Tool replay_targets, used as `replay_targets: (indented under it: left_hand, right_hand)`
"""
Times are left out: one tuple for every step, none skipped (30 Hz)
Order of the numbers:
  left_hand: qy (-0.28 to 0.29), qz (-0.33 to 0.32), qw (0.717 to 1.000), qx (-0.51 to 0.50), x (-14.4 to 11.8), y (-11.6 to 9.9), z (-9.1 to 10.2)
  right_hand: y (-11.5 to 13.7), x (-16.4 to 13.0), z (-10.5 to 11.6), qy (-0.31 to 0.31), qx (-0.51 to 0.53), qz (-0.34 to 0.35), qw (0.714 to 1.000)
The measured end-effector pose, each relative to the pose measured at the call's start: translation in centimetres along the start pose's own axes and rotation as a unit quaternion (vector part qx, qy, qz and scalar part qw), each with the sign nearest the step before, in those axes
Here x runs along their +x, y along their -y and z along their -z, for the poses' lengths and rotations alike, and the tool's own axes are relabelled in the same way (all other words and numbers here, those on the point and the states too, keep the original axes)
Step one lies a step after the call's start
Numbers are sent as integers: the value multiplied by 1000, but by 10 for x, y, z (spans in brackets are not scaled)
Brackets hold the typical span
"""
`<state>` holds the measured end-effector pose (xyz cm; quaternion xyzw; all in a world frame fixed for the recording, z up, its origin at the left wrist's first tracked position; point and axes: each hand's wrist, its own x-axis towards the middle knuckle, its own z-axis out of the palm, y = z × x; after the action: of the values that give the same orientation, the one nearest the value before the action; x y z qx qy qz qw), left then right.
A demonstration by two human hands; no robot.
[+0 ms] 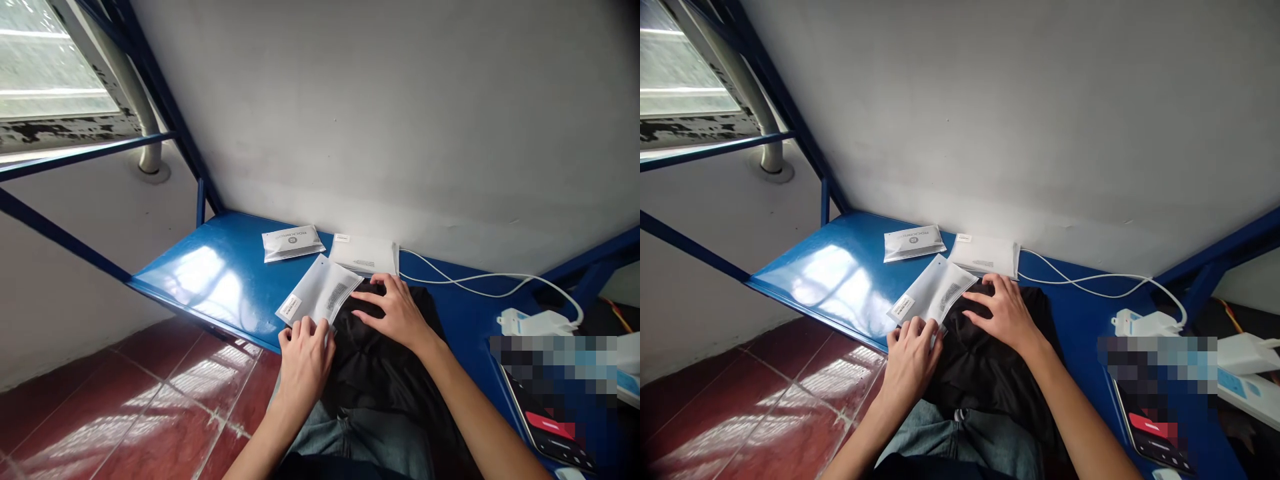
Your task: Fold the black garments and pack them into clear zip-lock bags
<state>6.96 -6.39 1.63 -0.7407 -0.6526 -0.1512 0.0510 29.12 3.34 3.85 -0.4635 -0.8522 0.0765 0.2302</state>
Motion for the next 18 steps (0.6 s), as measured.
replay_targets:
  left_hand:
    - [-2,0,1000,0,1,0,0]
    - [-4,-1,1000,0,1,0,-1]
    - [-6,-2,1000,-1,1,1,-1]
    - [-7,-4,1000,-2,1,1,-2]
    - [-9,-5,1000,-4,0,1,-2]
    - [-11,-6,1000,-7,-1,2,-3]
    - [-14,-8,1000,-12,-2,2,-4]
    - [-16,-10,1000,-18,-3,3,-5]
    - [-18,-12,999,-26,-5,3,-5]
    - [-20,-15,999,-35,-6,4,-6]
    - [-22,-18,999,-42,-7,4,-7]
    - [-24,-21,998,-46,-8,5,-8]
    - [-27,-23,998,-48,-9,5,-9]
    - [-30,-26,998,-48,-10,4,-10]
    - [-33,-28,998,-46,-10,4,-11]
    - [-36,-30,998,-45,-10,5,-13]
    - [-36,-34,998,-45,-11,5,-14]
    - [-33,-40,998,-47,-11,6,-15]
  right_hand:
    - [3,-1,2,25,-5,21,999]
    - [5,-1,3,55,-4,40,998]
    - [6,-2,4,82,-6,55,995]
    - [7,-3,3,104,-10,62,993]
    - [7,-3,1,121,-17,62,991]
    - [6,-4,-1,136,-21,56,989]
    - [6,-5,-4,152,-23,47,987]
    - [5,-7,-7,165,-22,37,985]
    - [5,-8,-11,174,-22,25,984]
    - [6,-8,-15,177,-24,14,984]
    - [9,-9,-18,172,-29,2,985]
    - [13,-9,-21,161,-39,-9,986]
    - [19,-9,-23,145,-51,-21,988]
    - [25,-9,-25,125,-65,-34,989]
    - [32,-9,-26,104,-78,-46,990]
    - [38,-10,-26,88,-87,-48,991]
    - [42,-10,-25,80,-88,-37,992]
    - [45,-9,-23,84,-80,-12,993]
